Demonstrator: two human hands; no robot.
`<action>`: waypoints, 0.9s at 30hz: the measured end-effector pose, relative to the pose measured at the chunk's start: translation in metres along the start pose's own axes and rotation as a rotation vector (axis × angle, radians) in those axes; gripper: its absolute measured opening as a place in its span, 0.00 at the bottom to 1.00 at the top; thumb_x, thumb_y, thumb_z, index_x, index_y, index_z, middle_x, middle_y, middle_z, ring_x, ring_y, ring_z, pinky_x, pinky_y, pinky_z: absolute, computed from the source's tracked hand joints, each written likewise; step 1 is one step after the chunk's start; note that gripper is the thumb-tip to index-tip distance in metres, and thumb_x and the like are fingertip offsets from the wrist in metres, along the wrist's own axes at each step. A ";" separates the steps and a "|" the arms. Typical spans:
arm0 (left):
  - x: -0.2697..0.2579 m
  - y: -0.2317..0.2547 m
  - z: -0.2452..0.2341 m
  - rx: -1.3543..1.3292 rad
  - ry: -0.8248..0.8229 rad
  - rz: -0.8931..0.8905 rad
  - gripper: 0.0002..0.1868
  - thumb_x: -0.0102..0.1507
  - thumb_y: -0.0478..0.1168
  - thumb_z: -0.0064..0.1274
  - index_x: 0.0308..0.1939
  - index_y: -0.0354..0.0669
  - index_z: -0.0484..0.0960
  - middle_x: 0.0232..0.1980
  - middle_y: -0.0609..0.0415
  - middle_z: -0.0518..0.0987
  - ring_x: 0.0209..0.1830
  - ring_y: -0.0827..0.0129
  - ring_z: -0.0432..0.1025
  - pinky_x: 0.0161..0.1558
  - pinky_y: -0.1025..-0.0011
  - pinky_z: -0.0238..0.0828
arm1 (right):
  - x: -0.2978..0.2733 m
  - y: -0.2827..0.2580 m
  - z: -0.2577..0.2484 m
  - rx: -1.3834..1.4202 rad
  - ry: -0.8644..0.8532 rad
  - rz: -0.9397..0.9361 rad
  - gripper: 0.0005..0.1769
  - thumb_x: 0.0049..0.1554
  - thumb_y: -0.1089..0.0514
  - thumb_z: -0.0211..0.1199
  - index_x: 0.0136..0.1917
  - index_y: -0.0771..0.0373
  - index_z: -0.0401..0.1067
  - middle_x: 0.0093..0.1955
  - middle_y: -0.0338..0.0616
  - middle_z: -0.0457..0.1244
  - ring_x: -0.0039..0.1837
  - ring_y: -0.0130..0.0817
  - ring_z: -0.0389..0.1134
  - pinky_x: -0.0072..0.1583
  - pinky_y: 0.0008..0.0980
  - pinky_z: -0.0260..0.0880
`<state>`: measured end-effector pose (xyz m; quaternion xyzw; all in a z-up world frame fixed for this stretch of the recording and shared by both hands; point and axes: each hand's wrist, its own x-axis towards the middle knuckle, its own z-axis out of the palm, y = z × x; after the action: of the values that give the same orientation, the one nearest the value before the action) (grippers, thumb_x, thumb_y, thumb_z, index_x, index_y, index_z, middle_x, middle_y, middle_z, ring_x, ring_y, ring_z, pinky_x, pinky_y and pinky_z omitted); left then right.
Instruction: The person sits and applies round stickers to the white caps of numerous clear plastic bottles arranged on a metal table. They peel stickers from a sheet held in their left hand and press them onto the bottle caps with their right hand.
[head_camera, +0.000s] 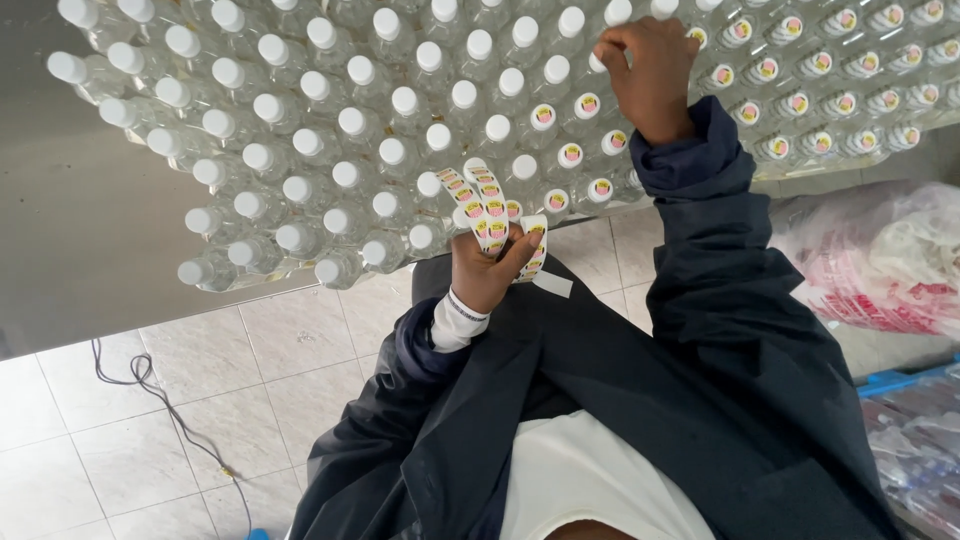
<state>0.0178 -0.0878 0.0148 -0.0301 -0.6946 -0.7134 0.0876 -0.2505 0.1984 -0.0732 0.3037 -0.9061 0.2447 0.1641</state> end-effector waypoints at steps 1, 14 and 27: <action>0.001 0.001 0.003 -0.001 -0.002 -0.005 0.19 0.69 0.40 0.64 0.25 0.46 0.75 0.26 0.65 0.74 0.29 0.76 0.66 0.35 0.71 0.63 | -0.002 0.006 0.000 0.001 -0.003 0.005 0.26 0.80 0.33 0.48 0.67 0.50 0.78 0.59 0.40 0.69 0.54 0.65 0.66 0.66 0.87 0.58; 0.016 -0.013 0.013 -0.210 0.013 0.007 0.17 0.69 0.38 0.67 0.25 0.43 0.82 0.15 0.53 0.74 0.18 0.79 0.64 0.28 0.78 0.61 | -0.023 -0.238 -0.137 0.772 -0.346 0.154 0.20 0.61 0.62 0.75 0.66 0.60 0.80 0.59 0.51 0.73 0.61 0.50 0.75 0.58 0.45 0.75; 0.022 0.019 0.015 -0.132 0.146 0.079 0.05 0.67 0.32 0.67 0.47 0.40 0.92 0.16 0.59 0.71 0.15 0.77 0.66 0.27 0.80 0.65 | -0.040 -0.230 -0.103 0.876 -0.192 0.238 0.11 0.65 0.64 0.74 0.60 0.66 0.81 0.50 0.51 0.71 0.51 0.38 0.74 0.52 0.36 0.73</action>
<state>-0.0023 -0.0748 0.0382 -0.0111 -0.6363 -0.7537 0.1642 -0.0596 0.1133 0.0734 0.2597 -0.7571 0.5921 -0.0936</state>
